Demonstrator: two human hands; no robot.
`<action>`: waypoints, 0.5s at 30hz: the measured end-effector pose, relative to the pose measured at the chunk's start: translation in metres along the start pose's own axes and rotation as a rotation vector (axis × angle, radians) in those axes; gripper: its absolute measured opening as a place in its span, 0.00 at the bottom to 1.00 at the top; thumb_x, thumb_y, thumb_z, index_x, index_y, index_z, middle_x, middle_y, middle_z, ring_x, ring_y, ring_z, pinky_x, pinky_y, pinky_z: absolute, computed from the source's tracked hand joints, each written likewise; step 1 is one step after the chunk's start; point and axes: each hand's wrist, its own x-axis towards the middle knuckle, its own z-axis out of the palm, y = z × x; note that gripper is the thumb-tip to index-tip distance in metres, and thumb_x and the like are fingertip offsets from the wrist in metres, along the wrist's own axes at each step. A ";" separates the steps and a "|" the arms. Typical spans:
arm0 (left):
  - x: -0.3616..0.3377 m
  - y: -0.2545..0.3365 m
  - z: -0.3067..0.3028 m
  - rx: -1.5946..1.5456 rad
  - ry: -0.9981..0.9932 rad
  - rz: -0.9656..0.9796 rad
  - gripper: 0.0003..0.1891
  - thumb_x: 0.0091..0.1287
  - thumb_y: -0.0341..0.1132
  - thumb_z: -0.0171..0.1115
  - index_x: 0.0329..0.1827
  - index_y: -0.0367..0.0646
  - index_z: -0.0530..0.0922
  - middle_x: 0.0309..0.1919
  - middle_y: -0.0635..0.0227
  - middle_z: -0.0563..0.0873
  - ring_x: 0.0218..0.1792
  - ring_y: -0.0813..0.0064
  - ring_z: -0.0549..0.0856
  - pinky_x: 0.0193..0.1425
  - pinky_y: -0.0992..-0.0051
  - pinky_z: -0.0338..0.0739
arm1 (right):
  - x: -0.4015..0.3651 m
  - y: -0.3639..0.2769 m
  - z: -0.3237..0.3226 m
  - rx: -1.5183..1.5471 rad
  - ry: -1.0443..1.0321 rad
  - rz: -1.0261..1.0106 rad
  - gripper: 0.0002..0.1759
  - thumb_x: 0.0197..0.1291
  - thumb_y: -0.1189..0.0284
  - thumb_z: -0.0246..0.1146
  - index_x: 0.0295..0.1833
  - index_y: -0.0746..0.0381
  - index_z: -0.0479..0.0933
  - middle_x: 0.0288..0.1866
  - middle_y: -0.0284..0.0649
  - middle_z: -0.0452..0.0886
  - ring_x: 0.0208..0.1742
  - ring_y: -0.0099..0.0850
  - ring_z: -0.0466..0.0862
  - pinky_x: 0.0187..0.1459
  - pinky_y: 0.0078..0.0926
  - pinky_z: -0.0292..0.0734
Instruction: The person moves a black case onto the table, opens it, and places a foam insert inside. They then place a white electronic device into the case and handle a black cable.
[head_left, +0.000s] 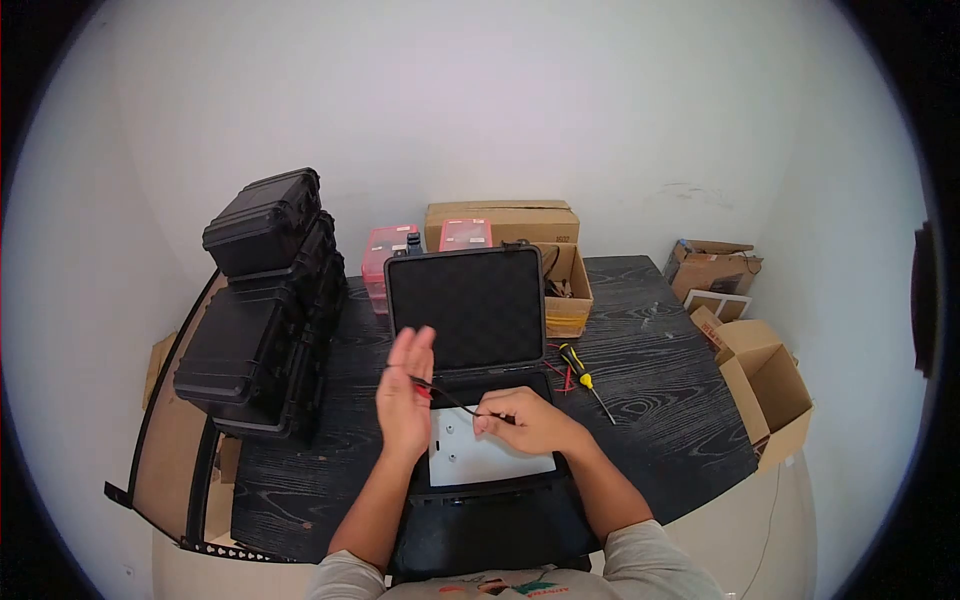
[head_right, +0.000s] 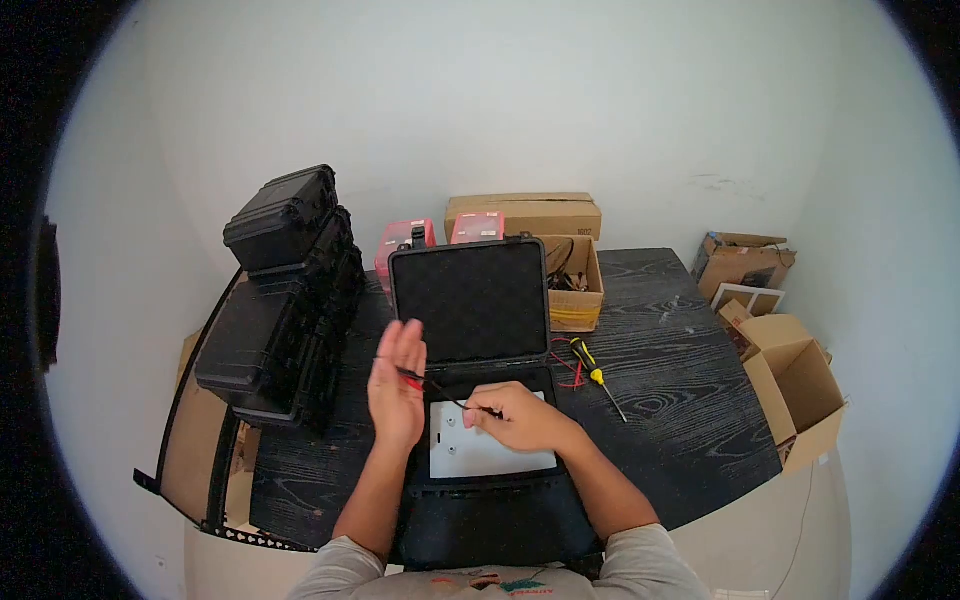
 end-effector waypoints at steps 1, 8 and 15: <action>0.000 -0.003 0.002 0.220 -0.097 0.045 0.28 0.91 0.45 0.41 0.83 0.32 0.65 0.76 0.54 0.80 0.79 0.61 0.75 0.87 0.63 0.59 | -0.001 0.001 0.000 0.087 -0.002 0.037 0.12 0.77 0.68 0.64 0.42 0.65 0.83 0.36 0.38 0.85 0.37 0.29 0.84 0.42 0.31 0.80; -0.011 -0.004 0.012 0.591 -0.427 -0.322 0.24 0.90 0.44 0.44 0.54 0.33 0.85 0.35 0.64 0.91 0.40 0.72 0.89 0.58 0.70 0.79 | -0.006 -0.011 -0.008 0.495 0.093 0.222 0.19 0.81 0.61 0.63 0.41 0.66 0.83 0.31 0.28 0.80 0.30 0.18 0.75 0.34 0.21 0.71; -0.009 0.002 0.001 0.395 -0.659 -0.663 0.32 0.91 0.52 0.36 0.53 0.35 0.86 0.22 0.70 0.81 0.26 0.77 0.79 0.39 0.74 0.76 | -0.003 -0.029 -0.017 -0.195 0.419 0.141 0.06 0.66 0.74 0.75 0.46 0.63 0.89 0.36 0.36 0.85 0.34 0.25 0.82 0.37 0.24 0.77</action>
